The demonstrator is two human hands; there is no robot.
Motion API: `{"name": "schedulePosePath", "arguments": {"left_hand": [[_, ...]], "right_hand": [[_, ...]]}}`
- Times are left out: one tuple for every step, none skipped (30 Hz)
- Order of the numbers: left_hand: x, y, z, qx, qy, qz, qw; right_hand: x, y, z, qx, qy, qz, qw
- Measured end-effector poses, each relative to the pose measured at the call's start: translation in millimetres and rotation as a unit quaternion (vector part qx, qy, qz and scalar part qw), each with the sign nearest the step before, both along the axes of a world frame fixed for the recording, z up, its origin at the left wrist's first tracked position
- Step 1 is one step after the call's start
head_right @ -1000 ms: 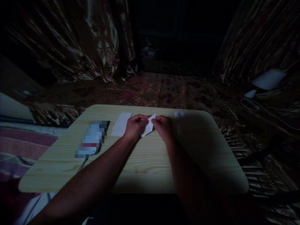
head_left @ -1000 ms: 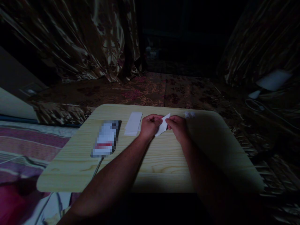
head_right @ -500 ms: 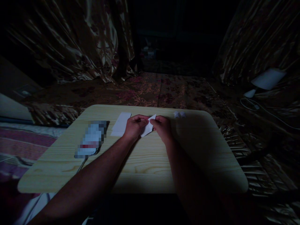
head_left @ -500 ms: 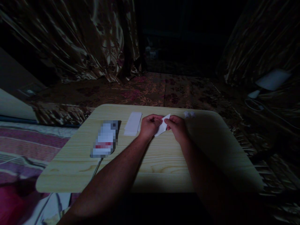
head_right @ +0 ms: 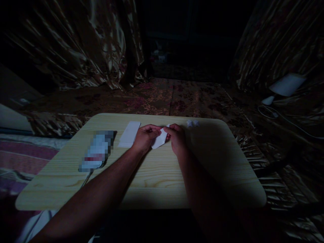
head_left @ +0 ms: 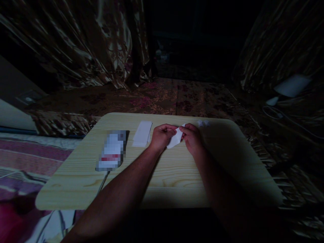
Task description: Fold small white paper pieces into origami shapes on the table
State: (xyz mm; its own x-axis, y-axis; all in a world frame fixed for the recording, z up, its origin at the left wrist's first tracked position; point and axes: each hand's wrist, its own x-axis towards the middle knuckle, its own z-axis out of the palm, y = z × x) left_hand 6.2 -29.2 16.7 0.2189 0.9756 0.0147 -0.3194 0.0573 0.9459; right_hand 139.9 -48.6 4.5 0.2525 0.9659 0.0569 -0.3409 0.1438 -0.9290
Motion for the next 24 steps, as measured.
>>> {"name": "schedulePosePath", "arguments": {"left_hand": [[0,0,1.0,-0.001,0.003,0.001,1.000],[0,-1,2.0,-0.002,0.005,0.003,1.000],[0,-1,2.8,-0.002,0.008,0.004,1.000],[0,-2,3.3,-0.003,0.011,0.005,1.000],[0,-2,3.6,-0.003,0.015,0.007,1.000],[0,-2,3.6,-0.004,0.019,0.008,1.000],[0,-2,3.3,-0.004,0.023,0.010,1.000],[0,-2,2.8,-0.004,0.028,0.011,1.000],[0,-1,2.3,-0.003,0.032,0.012,0.999],[0,-1,1.7,-0.003,0.034,0.011,0.999],[1,-1,1.2,-0.003,0.036,0.009,0.999],[1,-1,0.8,-0.003,0.039,0.007,0.999],[1,-2,0.5,-0.004,0.040,0.006,0.999],[1,-2,0.3,-0.004,0.042,0.005,0.999],[1,-2,0.2,-0.005,0.044,0.004,0.999],[1,-2,0.1,-0.005,0.046,0.004,0.999],[1,-2,0.0,-0.005,0.049,0.005,0.999],[1,-2,-0.1,-0.005,0.051,0.008,0.999],[1,-1,-0.3,-0.006,0.054,0.011,0.998],[1,-1,-0.5,-0.008,0.055,0.017,0.998],[0,0,-0.7,-0.010,0.057,0.022,0.998],[0,0,-1.0,-0.012,0.058,0.027,0.998],[0,1,-1.3,-0.013,0.059,0.031,0.998],[0,2,-1.7,-0.013,0.059,0.032,0.998]], "right_hand": [[0,0,0.7,0.001,0.007,-0.008,1.000],[-1,0,1.3,0.001,0.013,-0.014,1.000],[-1,1,1.9,0.000,0.020,-0.018,1.000],[-2,1,2.4,-0.001,0.027,-0.020,0.999],[-2,1,2.9,-0.001,0.035,-0.024,0.999],[-2,2,3.3,-0.002,0.044,-0.027,0.999],[-1,2,3.7,-0.003,0.055,-0.030,0.998],[-1,3,4.1,-0.004,0.066,-0.034,0.997],[0,3,4.4,-0.005,0.075,-0.035,0.997],[0,4,4.6,-0.004,0.084,-0.037,0.996],[0,4,4.6,-0.004,0.090,-0.038,0.995],[0,4,4.6,-0.002,0.096,-0.039,0.995],[0,4,4.4,-0.001,0.102,-0.039,0.994],[0,4,4.2,0.000,0.109,-0.039,0.993],[-1,3,4.1,0.002,0.117,-0.038,0.992],[0,3,4.0,0.005,0.125,-0.037,0.991],[0,3,4.1,0.009,0.133,-0.038,0.990],[1,4,4.3,0.013,0.142,-0.041,0.989],[3,4,4.7,0.018,0.150,-0.046,0.987],[6,5,5.2,0.023,0.159,-0.055,0.986],[8,5,5.8,0.021,0.163,-0.061,0.985],[10,6,6.3,0.017,0.164,-0.064,0.984],[12,6,6.8,0.013,0.162,-0.064,0.985],[12,6,7.1,0.009,0.157,-0.061,0.986]]}}
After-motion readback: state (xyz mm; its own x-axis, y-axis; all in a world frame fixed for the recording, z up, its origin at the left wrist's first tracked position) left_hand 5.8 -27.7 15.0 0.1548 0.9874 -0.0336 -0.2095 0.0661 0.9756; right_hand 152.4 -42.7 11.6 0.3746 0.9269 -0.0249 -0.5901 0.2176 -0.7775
